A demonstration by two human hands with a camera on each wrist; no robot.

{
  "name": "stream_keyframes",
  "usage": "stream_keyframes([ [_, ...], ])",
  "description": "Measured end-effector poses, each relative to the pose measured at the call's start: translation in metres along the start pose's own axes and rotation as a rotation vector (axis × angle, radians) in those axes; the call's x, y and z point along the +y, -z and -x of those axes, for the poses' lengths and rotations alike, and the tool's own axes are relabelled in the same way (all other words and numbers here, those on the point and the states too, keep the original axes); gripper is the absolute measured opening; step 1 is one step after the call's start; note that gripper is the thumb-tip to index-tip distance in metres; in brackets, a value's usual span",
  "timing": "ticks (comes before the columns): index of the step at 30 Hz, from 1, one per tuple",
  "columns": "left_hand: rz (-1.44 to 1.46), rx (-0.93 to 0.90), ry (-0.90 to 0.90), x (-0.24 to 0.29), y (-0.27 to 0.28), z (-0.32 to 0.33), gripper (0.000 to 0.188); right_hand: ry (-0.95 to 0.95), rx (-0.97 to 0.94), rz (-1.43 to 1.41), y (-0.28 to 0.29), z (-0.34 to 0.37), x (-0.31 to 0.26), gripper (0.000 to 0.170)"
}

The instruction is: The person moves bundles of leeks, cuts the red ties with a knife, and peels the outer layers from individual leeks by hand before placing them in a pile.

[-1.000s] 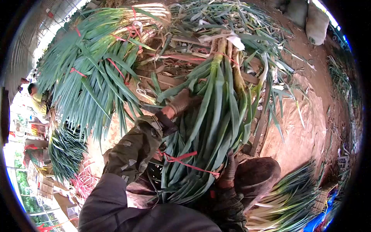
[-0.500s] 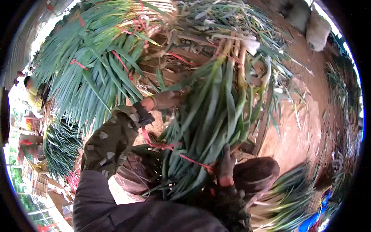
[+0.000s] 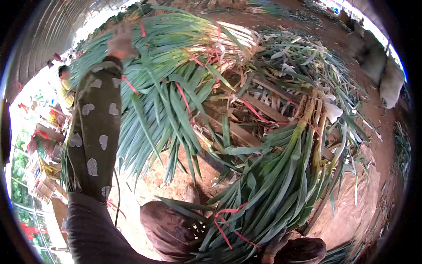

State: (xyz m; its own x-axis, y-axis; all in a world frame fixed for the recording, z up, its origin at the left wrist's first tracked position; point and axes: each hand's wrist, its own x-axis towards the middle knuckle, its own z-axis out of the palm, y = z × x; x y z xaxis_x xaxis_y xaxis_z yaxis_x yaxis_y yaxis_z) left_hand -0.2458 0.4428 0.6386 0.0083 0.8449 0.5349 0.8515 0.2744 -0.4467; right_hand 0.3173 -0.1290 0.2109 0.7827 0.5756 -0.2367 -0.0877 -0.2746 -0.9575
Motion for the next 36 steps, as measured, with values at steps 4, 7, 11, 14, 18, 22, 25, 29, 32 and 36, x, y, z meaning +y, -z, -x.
stream_keyframes([
  [4, 0.16, -0.167, 0.064, -0.014, -0.047, 0.003, 0.068, 0.057, 0.043, 0.051, -0.017, 0.017, -0.04, 0.046],
  [7, 0.233, -0.148, 0.038, -0.007, -0.05, 0.022, 0.051, 0.021, 0.017, -0.018, -0.018, 0.019, -0.039, 0.039],
  [11, 0.294, -0.122, -0.075, 0.008, -0.036, 0.062, 0.045, 0.059, 0.015, -0.024, -0.025, 0.018, -0.045, 0.038],
  [14, 0.348, -0.185, -0.078, 0.035, 0.006, 0.112, 0.042, 0.068, 0.014, 0.142, -0.024, 0.017, -0.052, 0.043],
  [18, 0.468, -0.196, -0.195, 0.074, 0.03, 0.179, 0.038, 0.179, 0.082, 0.153, -0.022, -0.001, -0.022, 0.042],
  [22, 0.763, -0.013, -0.293, 0.13, 0.004, 0.288, 0.03, 0.182, 0.123, 0.274, -0.028, 0.005, -0.041, 0.051],
  [25, 0.902, -0.169, -0.315, 0.145, 0.031, 0.374, 0.03, 0.141, 0.078, 0.202, -0.028, 0.013, -0.058, 0.049],
  [29, 1.019, -0.443, -0.274, 0.126, 0.082, 0.446, 0.031, 0.121, -0.047, -0.055, -0.018, -0.005, -0.039, 0.044],
  [32, 1.079, -0.574, -0.209, 0.098, 0.113, 0.477, 0.032, -0.048, -0.002, 0.057, -0.026, 0.026, -0.103, 0.049],
  [36, 1.152, -0.681, -0.102, 0.067, 0.143, 0.505, 0.033, -0.297, -0.058, -0.376, -0.058, 0.062, -0.153, 0.055],
])
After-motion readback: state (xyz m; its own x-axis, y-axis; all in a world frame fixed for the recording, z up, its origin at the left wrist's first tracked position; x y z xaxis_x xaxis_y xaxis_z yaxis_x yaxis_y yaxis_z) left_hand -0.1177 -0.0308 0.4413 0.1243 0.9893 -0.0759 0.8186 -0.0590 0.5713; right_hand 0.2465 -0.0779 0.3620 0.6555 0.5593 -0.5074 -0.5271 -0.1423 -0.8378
